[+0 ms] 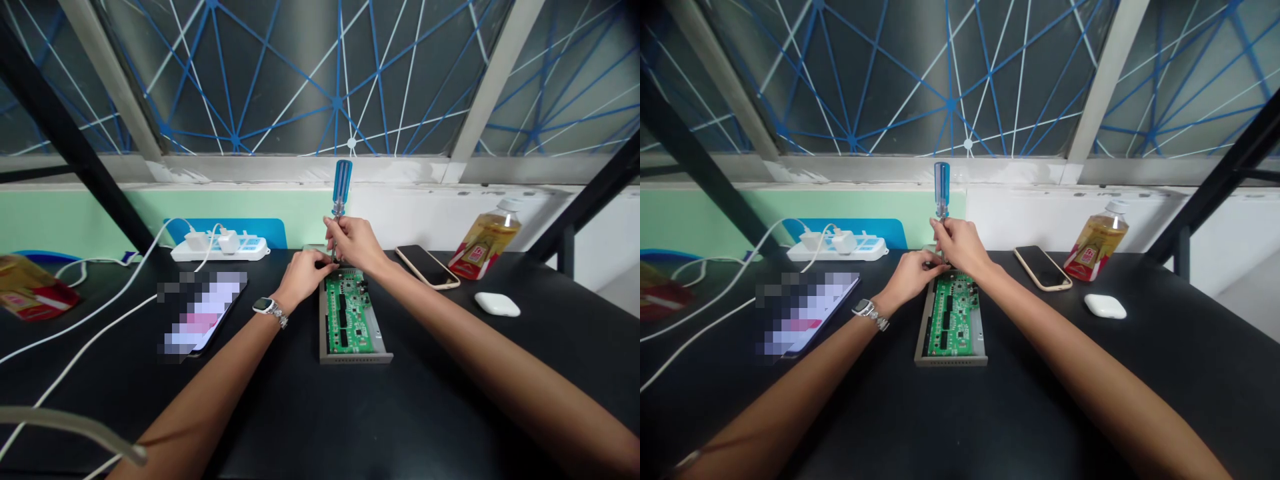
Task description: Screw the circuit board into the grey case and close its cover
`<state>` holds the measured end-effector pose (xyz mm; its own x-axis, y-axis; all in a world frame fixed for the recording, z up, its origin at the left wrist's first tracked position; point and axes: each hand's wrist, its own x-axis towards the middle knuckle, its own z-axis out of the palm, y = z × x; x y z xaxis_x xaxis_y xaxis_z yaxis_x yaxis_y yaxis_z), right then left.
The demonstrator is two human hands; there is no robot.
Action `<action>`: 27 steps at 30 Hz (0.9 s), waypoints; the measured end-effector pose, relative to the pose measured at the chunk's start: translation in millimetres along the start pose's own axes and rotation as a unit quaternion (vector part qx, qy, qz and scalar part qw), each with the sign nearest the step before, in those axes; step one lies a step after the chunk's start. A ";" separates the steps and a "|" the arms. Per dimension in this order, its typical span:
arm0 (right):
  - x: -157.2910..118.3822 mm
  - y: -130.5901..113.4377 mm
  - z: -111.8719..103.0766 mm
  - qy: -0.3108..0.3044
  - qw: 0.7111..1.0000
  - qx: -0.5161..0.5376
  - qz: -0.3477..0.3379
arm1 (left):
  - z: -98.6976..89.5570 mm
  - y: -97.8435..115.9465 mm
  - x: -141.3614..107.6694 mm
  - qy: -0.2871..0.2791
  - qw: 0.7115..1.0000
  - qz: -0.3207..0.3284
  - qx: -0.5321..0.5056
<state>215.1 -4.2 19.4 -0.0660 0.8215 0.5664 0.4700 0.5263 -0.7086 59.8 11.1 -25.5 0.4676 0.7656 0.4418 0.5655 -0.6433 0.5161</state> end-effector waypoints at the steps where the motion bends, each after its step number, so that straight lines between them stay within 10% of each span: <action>1: -0.1 0.4 0.2 0.000 1.000 0.003 -0.002 | -0.2 0.0 -0.1 -0.001 1.000 -0.001 0.002; 27: 6.6 1.6 -23.3 -0.123 0.982 0.122 0.073 | 1.3 0.0 -0.7 0.002 0.998 -0.001 -0.058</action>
<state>235.9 -3.0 31.8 -0.2394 0.9040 0.3541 0.2676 0.4121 -0.8710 60.4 10.5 -26.7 0.4648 0.7664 0.4434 0.4829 -0.6392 0.5985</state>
